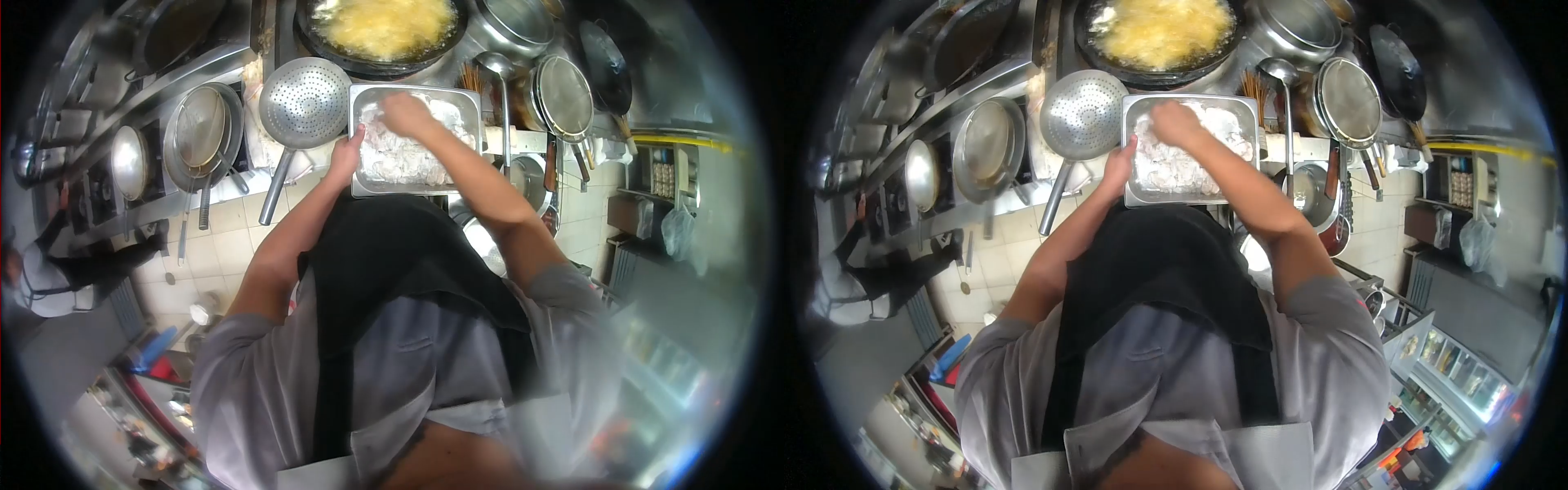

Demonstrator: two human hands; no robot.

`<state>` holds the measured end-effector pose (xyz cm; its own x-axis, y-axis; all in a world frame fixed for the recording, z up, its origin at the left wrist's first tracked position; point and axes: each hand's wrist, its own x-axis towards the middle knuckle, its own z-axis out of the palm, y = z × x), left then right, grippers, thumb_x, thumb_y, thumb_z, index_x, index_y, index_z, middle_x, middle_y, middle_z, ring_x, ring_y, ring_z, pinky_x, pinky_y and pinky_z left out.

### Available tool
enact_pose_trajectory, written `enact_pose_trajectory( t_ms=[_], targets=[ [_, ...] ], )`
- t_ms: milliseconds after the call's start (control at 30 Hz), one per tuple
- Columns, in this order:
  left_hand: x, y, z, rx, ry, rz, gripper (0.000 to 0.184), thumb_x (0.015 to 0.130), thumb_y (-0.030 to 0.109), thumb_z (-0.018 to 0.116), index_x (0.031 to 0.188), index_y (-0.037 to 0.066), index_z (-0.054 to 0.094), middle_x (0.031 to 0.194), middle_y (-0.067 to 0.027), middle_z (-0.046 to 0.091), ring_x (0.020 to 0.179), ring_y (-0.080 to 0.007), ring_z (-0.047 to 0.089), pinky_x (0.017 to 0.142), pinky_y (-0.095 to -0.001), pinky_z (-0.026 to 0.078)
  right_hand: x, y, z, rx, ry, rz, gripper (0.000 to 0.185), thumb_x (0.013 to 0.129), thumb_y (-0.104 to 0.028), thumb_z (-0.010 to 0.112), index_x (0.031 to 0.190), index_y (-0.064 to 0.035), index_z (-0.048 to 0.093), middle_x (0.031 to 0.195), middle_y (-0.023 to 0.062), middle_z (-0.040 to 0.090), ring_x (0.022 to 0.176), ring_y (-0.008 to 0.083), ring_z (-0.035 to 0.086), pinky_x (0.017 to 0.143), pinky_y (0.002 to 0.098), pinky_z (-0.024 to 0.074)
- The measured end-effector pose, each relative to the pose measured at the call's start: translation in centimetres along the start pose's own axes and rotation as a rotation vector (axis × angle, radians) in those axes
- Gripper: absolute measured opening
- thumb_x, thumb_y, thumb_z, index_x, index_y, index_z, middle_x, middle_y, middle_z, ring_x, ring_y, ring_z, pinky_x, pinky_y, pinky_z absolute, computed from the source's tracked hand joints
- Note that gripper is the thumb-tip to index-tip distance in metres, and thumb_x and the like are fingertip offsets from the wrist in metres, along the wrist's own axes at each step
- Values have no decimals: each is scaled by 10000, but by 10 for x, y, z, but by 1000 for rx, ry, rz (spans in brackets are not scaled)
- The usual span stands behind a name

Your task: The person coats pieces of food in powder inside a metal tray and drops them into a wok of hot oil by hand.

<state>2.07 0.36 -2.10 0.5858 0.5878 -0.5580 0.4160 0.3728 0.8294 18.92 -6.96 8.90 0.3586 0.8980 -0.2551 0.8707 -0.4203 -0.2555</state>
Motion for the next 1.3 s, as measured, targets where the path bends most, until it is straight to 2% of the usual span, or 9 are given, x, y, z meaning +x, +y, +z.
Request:
enact_pose_trajectory(
  t_ms=[233, 333, 433, 567, 867, 1000, 1133, 1200, 1300],
  targets=[
    [-8, 6, 1, -24, -6, 7, 686, 898, 593, 580, 974, -84, 657, 791, -94, 599, 718, -176, 517, 675, -333, 432, 25, 5, 49, -52, 224, -126, 235, 826, -175, 625, 982, -11, 687, 1006, 207, 680, 1000, 355, 648, 869, 432, 522],
    [-6, 2, 1, -65, -30, -3, 674, 910, 576, 576, 1001, -87, 658, 828, -106, 624, 742, -179, 537, 691, -332, 441, 15, 19, 30, 333, 180, -122, 235, 853, -152, 634, 1041, -14, 655, 1022, 169, 683, 1008, 310, 645, 869, 392, 505],
    [-13, 8, 3, -72, -20, 30, 679, 914, 565, 576, 1051, -95, 652, 899, -131, 656, 795, -196, 580, 728, -335, 458, -5, 31, -1, 1283, 67, 87, 330, 919, -102, 597, 1236, -20, 552, 1035, 60, 640, 938, 197, 637, 813, 319, 524],
    [-9, 6, 2, -58, -21, 12, 684, 913, 562, 575, 1054, -103, 649, 929, -161, 668, 836, -218, 609, 752, -351, 469, -9, 25, -28, 2000, 102, 196, 170, 944, -168, 516, 991, -45, 624, 911, 117, 647, 751, 235, 644, 628, 370, 537],
    [-5, 2, 1, -81, -28, -5, 676, 907, 564, 584, 992, -101, 667, 874, -159, 669, 799, -213, 605, 746, -354, 473, -6, 1, -51, 1884, -211, 178, 421, 971, -433, 493, 705, -106, 490, 535, 20, 424, 406, 158, 417, 341, 323, 310],
    [-18, 19, 1, -44, -5, -6, 657, 905, 553, 599, 1044, -86, 666, 914, -159, 674, 835, -202, 612, 767, -336, 477, 14, 5, -57, 1585, 82, 302, 422, 976, -400, 492, 695, -85, 519, 537, 23, 446, 430, 160, 415, 389, 334, 299],
    [-11, 9, 0, -100, -39, 25, 686, 907, 557, 595, 1096, -101, 643, 990, -176, 677, 893, -221, 632, 816, -342, 486, 46, 9, -80, 720, 682, -139, 543, 989, -431, 444, 601, -57, 512, 542, 54, 504, 473, 183, 459, 463, 386, 367],
    [-2, 1, 0, -92, -24, 16, 672, 901, 562, 599, 1087, -82, 654, 974, -168, 675, 894, -217, 615, 824, -345, 470, 64, 3, -112, 1124, 441, 364, 509, 999, -428, 406, 700, -46, 562, 576, 60, 529, 519, 187, 508, 488, 361, 414],
    [3, -8, -1, -70, -34, -21, 682, 894, 573, 602, 1092, -78, 653, 976, -167, 677, 898, -227, 620, 836, -354, 467, 121, 30, -120, 1518, 111, 405, 423, 1001, -378, 421, 856, -22, 600, 665, 88, 582, 583, 213, 568, 536, 362, 483]
  ],
)
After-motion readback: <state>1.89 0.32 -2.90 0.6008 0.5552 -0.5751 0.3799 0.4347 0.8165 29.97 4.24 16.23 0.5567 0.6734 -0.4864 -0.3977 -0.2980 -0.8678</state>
